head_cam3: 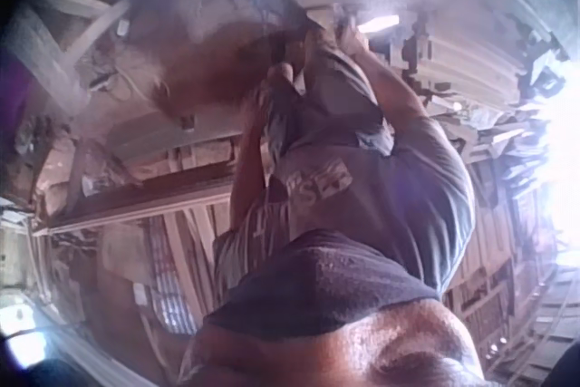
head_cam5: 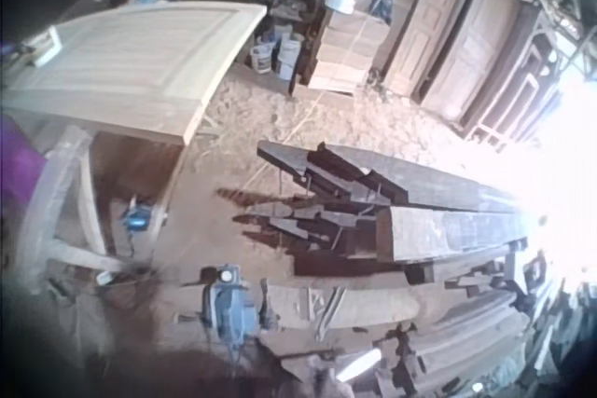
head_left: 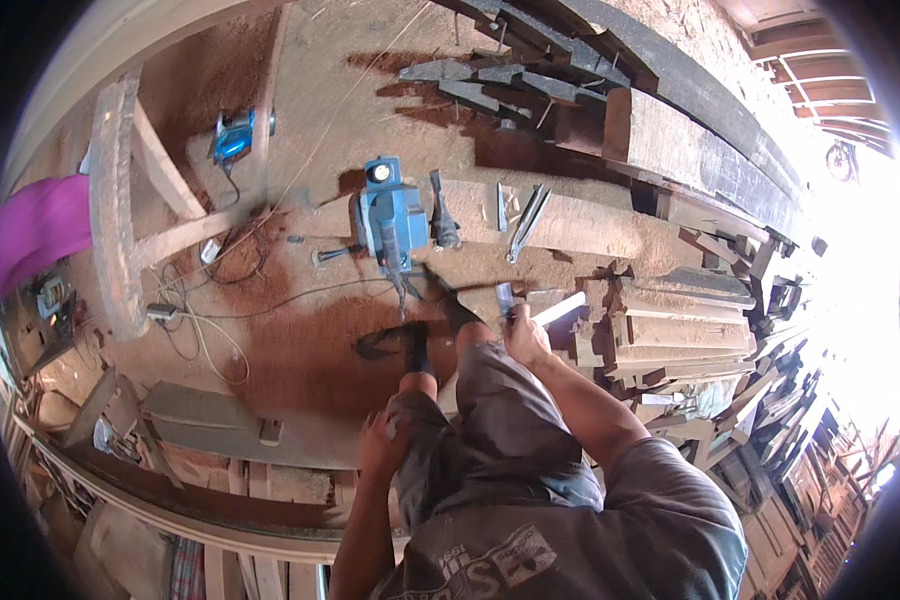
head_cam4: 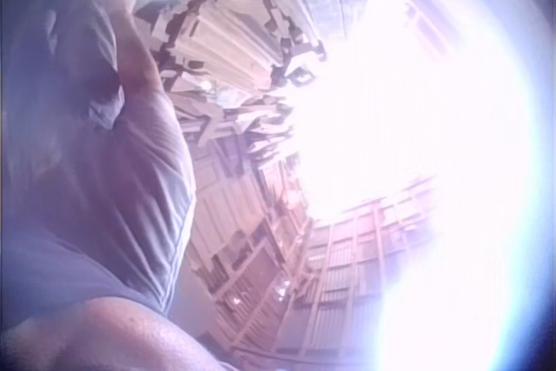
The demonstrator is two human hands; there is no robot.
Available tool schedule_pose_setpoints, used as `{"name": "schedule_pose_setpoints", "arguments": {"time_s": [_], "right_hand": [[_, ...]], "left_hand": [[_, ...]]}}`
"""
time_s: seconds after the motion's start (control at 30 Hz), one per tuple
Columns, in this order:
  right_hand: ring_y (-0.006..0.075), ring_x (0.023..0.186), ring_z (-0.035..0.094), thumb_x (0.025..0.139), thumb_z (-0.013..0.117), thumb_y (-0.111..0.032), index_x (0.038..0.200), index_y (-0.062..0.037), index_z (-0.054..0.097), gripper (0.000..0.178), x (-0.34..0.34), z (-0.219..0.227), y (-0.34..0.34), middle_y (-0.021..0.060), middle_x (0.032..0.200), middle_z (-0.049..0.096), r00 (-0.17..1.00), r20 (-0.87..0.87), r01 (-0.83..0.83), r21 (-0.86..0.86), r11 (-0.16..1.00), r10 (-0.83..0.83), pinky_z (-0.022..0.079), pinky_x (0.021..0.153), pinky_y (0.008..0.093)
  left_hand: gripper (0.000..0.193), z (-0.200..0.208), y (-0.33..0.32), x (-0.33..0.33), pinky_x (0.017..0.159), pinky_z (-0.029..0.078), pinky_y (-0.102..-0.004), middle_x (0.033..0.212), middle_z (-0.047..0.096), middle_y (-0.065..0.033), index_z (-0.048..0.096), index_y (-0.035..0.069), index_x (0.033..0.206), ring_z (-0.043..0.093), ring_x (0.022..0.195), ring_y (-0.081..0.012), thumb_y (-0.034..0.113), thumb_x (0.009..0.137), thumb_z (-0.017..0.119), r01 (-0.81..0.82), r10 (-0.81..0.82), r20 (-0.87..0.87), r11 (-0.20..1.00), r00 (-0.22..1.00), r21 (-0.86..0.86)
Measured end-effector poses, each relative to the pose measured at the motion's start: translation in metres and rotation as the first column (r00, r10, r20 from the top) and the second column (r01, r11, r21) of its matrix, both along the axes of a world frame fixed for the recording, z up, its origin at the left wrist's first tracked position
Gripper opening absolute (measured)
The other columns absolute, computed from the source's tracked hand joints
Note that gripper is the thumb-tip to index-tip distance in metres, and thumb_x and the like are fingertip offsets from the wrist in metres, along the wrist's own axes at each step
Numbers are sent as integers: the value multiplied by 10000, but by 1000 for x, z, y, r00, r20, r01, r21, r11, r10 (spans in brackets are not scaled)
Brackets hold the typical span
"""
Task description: The person hammers small wooden blocks onto a long plank using a hammer, then uses a ruler and pencil to mark measurements on the plank. The person works in a cluttered workshop with other people present.
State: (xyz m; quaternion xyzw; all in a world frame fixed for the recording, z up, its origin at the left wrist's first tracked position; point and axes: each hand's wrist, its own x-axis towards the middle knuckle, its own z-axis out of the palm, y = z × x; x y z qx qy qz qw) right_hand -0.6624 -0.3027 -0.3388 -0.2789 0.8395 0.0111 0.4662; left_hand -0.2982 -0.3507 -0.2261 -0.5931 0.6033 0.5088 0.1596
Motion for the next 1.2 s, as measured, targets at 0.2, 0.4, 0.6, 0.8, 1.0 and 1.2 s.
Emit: {"name": "schedule_pose_setpoints", "arguments": {"time_s": [0.2, 0.4, 0.6, 0.8, 1.0, 1.2], "right_hand": [[453, 1080, 719, 976, 647, -411, 1301, -10, 626, 516, 63, 94, -67, 267, 1091, 745, 640, 290, -685, -203, 700, 711, 582, 921, 551], [407, 1258, 648, 983, 677, -429, 1355, -39, 637, 540, 109, 162, -84, 217, 1528, 536, 473, 388, -655, -445, 610, 791, 530, 1058, 505], [392, 1472, 460, 1039, 571, -554, 1527, -88, 542, 675, 19, 132, -29, 196, 1583, 505, 149, 776, -625, -406, 666, 613, 407, 1199, 446], [356, 1470, 485, 1055, 481, -637, 1511, -140, 582, 681, -29, 84, 132, 136, 1561, 565, 902, 432, -112, 211, 971, 10, 357, 1225, 462], [335, 1484, 456, 1069, 422, -653, 1508, -69, 560, 744, 47, 136, 41, 190, 1549, 561, 677, 735, 28, -81, 996, 40, 336, 1232, 427], [366, 1505, 423, 1001, 459, -761, 1493, -77, 597, 853, 33, 218, -15, 191, 1564, 543, 392, 797, -241, -394, 887, 460, 261, 1276, 427]], "left_hand": [[788, 38, -43, -70, 1209, 263, -656, 1592, 421, -158, 503, 131, 1507, 334, 1509, -398, 407, 839, 816, 318, -371, -15, 815, 928, -484], [745, 49, -59, -50, 984, 522, -549, 1196, 722, -228, 517, 100, 1477, 653, 1185, -459, 411, 866, 809, 334, -336, 18, 940, 942, 72], [535, 31, -55, 49, 847, 540, -517, 1032, 755, -254, 700, 1, 1164, 723, 969, -471, 507, 991, 666, 197, -197, 115, 980, 974, 15], [543, 21, -84, 117, 685, 527, -465, 761, 685, -130, 705, -15, 880, 670, 702, -288, 501, 1033, 628, 77, -106, 315, 992, 943, 103], [490, 7, -143, 61, 524, 460, -336, 667, 534, -29, 632, 44, 832, 558, 579, -165, 486, 1044, 627, 60, -84, 229, 992, 970, 109], [512, 5, -162, 9, 481, 431, -314, 671, 524, 10, 634, 68, 831, 518, 552, -129, 536, 1038, 629, -66, 55, 89, 990, 995, 125]]}}
